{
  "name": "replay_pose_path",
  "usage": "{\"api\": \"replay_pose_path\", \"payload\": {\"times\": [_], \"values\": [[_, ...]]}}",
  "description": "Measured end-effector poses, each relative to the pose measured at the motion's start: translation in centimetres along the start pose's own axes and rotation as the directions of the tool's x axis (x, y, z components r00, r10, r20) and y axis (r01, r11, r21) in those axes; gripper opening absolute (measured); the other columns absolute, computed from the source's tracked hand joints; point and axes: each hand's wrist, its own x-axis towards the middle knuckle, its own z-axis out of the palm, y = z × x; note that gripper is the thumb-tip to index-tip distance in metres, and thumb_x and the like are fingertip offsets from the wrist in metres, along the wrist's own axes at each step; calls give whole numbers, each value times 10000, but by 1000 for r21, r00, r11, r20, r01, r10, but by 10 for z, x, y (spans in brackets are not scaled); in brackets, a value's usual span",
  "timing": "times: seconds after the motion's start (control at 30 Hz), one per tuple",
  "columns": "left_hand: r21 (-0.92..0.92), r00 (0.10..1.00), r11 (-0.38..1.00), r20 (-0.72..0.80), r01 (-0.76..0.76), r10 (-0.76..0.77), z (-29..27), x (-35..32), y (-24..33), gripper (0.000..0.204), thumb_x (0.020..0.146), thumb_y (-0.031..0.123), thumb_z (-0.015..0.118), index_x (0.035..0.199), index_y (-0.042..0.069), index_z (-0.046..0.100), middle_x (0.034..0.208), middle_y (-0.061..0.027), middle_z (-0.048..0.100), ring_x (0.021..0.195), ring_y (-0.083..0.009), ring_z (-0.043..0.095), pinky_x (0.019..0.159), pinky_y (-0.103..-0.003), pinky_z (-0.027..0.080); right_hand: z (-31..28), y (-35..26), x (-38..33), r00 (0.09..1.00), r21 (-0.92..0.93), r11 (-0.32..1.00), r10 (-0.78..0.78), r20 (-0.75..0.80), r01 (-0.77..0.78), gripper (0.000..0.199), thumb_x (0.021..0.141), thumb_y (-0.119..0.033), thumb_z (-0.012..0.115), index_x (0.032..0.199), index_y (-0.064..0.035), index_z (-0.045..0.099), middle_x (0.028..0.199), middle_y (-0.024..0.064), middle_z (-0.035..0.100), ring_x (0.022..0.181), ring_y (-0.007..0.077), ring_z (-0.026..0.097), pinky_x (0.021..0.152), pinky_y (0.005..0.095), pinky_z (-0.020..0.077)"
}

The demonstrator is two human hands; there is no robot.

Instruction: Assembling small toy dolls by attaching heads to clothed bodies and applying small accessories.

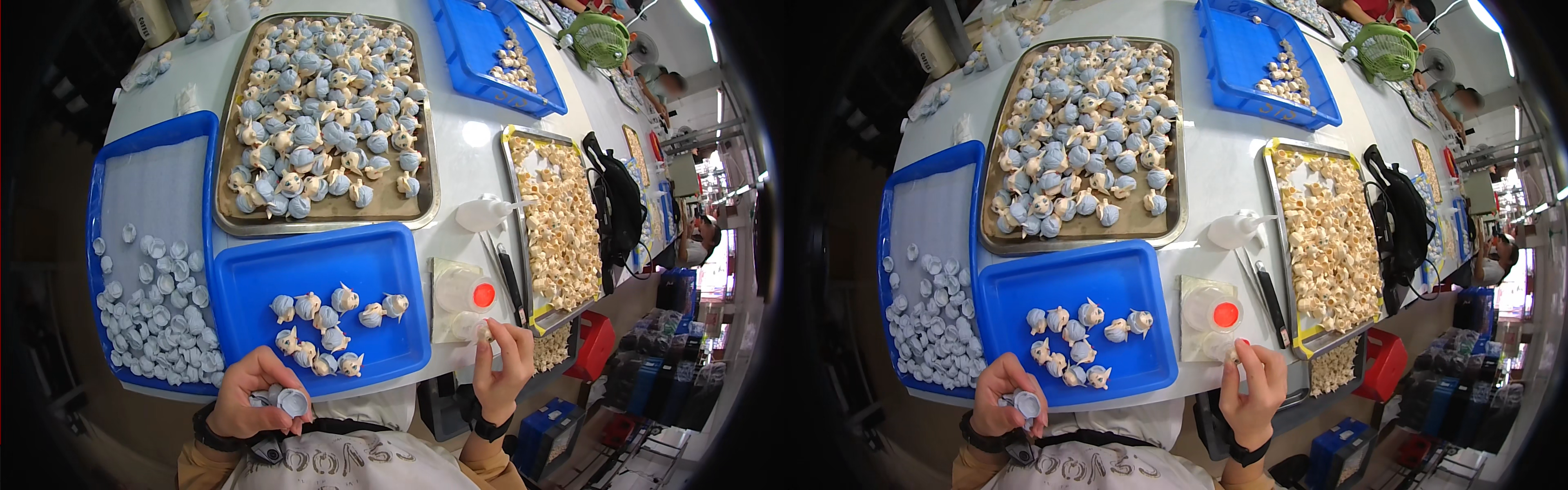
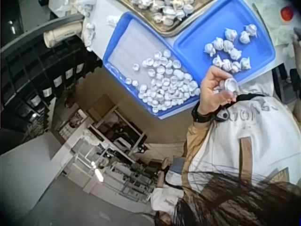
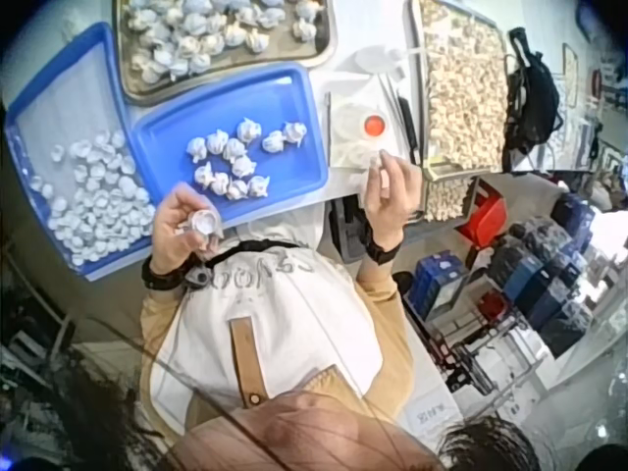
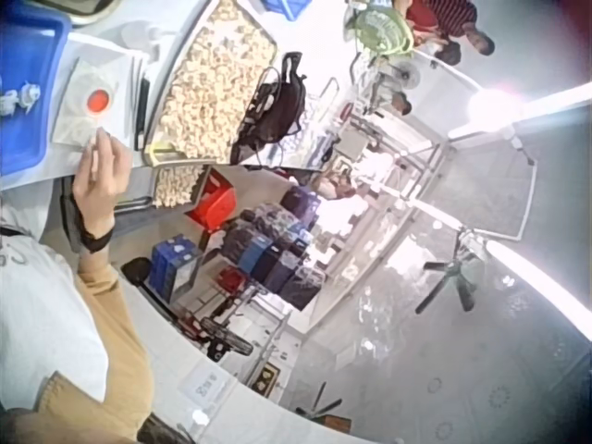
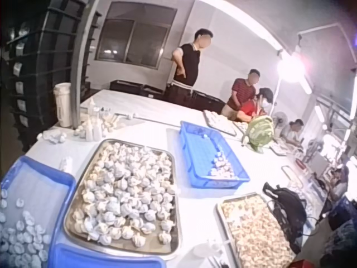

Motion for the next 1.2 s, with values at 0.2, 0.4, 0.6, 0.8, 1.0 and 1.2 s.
{"api": "replay_pose_path", "payload": {"times": [0.2, 0.4, 0.6, 0.8, 1.0, 1.2], "values": [[3, 1000, 1000, -7, -1, 2, -1, -1, 0, 407, 770, 125, 732, 979, 2, 405, 813, -219, 615, 645, -200, 624, 573, -299, 516, -12, -7, 15, 994, -67, 997, -38, 106, 45, 275, 718, -32, 655, 992, -40, 628, 829, 115, 570, 740, 277, 539, 644, 346, 439], [18, 1000, 1000, -19, -18, 19, 0, -2, -1, 416, 763, 137, 740, 968, 5, 403, 801, -207, 615, 632, -197, 621, 558, -293, 513, -15, -12, 19, 989, -128, 990, -31, 145, 50, 250, 712, -45, 669, 959, -43, 630, 826, 107, 573, 732, 279, 532, 645, 355, 438], [51, 999, 998, -32, -31, 33, -4, -5, -1, 411, 785, 215, 727, 957, -5, 426, 799, -197, 622, 629, -186, 624, 536, -275, 517, -11, -4, 7, 998, -19, 999, 27, 62, -26, 261, 703, -36, 680, 961, -35, 649, 864, 105, 587, 827, 283, 523, 736, 365, 430], [84, 999, 996, -48, 7, -3, -3, -5, -3, 424, 786, 262, 725, 966, -27, 472, 814, -187, 631, 653, -182, 637, 551, -276, 529, 4, 8, -11, 993, 102, 990, 99, -59, -93, 281, 717, -41, 681, 996, -23, 654, 900, 96, 594, 907, 277, 512, 822, 359, 409], [103, 998, 995, -64, -4, 10, -2, -5, -6, 428, 782, 264, 729, 970, -38, 491, 830, -179, 633, 669, -178, 643, 571, -276, 535, 16, 14, -24, 975, 238, 962, 170, -141, -133, 250, 775, -81, 664, 1012, -3, 637, 960, 98, 579, 944, 247, 513, 852, 342, 401], [175, 999, 985, -53, 2, 7, 8, 0, -6, 382, 759, 177, 754, 993, -23, 529, 888, -124, 628, 760, -129, 614, 668, -246, 496, 14, -20, -25, 948, 544, 837, 224, -228, -66, 275, 825, -196, 644, 999, 12, 601, 918, 104, 565, 930, 237, 521, 822, 341, 414]]}}
